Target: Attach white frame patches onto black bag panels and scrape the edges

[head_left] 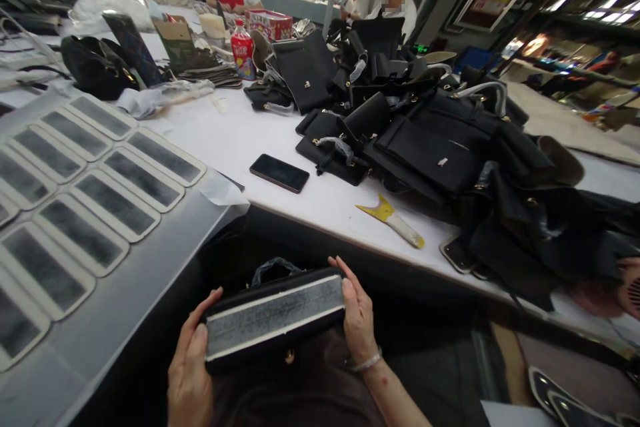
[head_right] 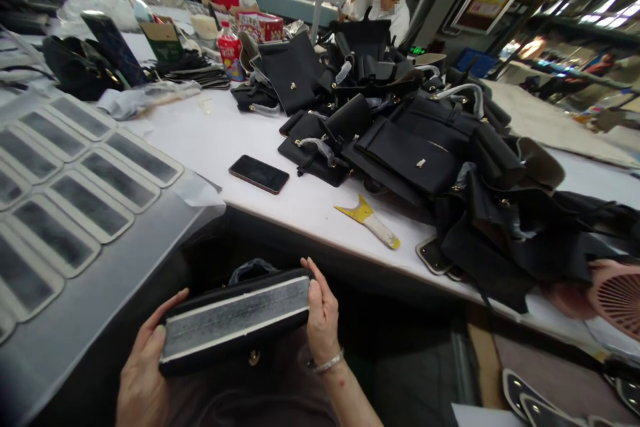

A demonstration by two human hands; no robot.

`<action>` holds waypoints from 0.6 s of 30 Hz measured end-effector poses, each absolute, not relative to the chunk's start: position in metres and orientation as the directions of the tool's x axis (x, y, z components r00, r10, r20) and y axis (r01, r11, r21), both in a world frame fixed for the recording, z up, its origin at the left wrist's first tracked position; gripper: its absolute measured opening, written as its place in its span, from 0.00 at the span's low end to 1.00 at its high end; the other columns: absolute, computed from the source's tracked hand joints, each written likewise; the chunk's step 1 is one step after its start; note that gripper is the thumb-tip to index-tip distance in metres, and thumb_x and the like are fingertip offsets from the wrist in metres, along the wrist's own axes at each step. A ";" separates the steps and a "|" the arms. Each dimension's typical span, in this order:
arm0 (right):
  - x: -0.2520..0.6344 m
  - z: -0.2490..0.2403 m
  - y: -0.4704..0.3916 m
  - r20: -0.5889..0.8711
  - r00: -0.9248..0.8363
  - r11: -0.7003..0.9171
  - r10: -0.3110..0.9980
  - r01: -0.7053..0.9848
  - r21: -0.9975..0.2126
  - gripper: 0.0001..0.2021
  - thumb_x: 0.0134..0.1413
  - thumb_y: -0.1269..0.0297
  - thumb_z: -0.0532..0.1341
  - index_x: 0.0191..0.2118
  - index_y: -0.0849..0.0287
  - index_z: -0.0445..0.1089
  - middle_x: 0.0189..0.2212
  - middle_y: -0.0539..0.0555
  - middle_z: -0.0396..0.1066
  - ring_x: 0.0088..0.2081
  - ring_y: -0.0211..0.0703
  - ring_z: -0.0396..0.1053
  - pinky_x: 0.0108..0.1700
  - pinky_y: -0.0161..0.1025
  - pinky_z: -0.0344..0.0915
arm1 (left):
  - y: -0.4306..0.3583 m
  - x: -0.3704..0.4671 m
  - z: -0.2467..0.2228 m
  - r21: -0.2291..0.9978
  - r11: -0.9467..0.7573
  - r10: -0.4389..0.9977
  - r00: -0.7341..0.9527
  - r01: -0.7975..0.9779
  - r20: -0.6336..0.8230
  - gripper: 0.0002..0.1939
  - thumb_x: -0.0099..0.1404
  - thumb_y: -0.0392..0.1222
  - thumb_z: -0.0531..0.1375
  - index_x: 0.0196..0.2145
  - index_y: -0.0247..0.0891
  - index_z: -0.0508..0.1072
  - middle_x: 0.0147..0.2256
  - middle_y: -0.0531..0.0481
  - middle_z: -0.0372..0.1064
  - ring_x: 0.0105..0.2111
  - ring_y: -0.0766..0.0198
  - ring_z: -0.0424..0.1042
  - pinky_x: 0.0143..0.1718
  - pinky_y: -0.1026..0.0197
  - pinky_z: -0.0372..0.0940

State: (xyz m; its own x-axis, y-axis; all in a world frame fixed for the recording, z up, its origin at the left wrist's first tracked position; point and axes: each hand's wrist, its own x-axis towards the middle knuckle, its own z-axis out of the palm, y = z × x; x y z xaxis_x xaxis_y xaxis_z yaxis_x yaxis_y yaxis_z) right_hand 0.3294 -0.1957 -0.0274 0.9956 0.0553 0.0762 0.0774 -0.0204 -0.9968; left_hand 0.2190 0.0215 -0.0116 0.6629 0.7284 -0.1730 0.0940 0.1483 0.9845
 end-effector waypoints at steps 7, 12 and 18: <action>0.330 -0.007 -0.209 -0.059 0.982 -0.023 0.182 -0.056 -0.998 0.27 0.60 0.44 0.54 0.59 0.54 0.66 0.57 0.56 0.66 0.57 0.52 0.65 0.61 0.47 0.60 | 0.031 0.205 -0.008 0.966 0.256 0.597 0.783 0.025 -0.178 0.25 0.67 0.56 0.54 0.56 0.40 0.69 0.57 0.47 0.66 0.54 0.51 0.67 0.53 0.56 0.65; 0.344 0.003 -0.214 -0.106 0.957 -0.129 0.270 -0.073 -0.989 0.30 0.58 0.39 0.52 0.56 0.55 0.70 0.55 0.56 0.69 0.59 0.55 0.62 0.66 0.51 0.50 | 0.038 0.203 -0.011 0.924 0.375 0.578 0.797 -0.069 -0.175 0.26 0.70 0.58 0.47 0.54 0.39 0.71 0.55 0.44 0.68 0.54 0.50 0.67 0.56 0.50 0.62; 0.363 -0.003 -0.201 0.045 0.954 -0.361 0.297 0.156 -0.919 0.31 0.59 0.39 0.50 0.58 0.57 0.67 0.58 0.55 0.66 0.62 0.53 0.58 0.68 0.56 0.45 | 0.049 0.214 0.005 0.968 -0.249 0.543 0.831 0.024 0.119 0.25 0.73 0.55 0.41 0.59 0.45 0.66 0.60 0.50 0.62 0.64 0.56 0.54 0.68 0.42 0.36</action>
State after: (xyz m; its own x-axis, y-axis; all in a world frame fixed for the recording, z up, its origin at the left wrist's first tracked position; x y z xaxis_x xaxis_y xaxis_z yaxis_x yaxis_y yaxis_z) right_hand 0.3632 -0.2015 -0.0030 0.9540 0.2965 0.0448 0.1556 -0.3615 -0.9193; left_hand 0.2141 0.0489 0.0047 0.8311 0.5431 0.1193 0.0238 -0.2491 0.9682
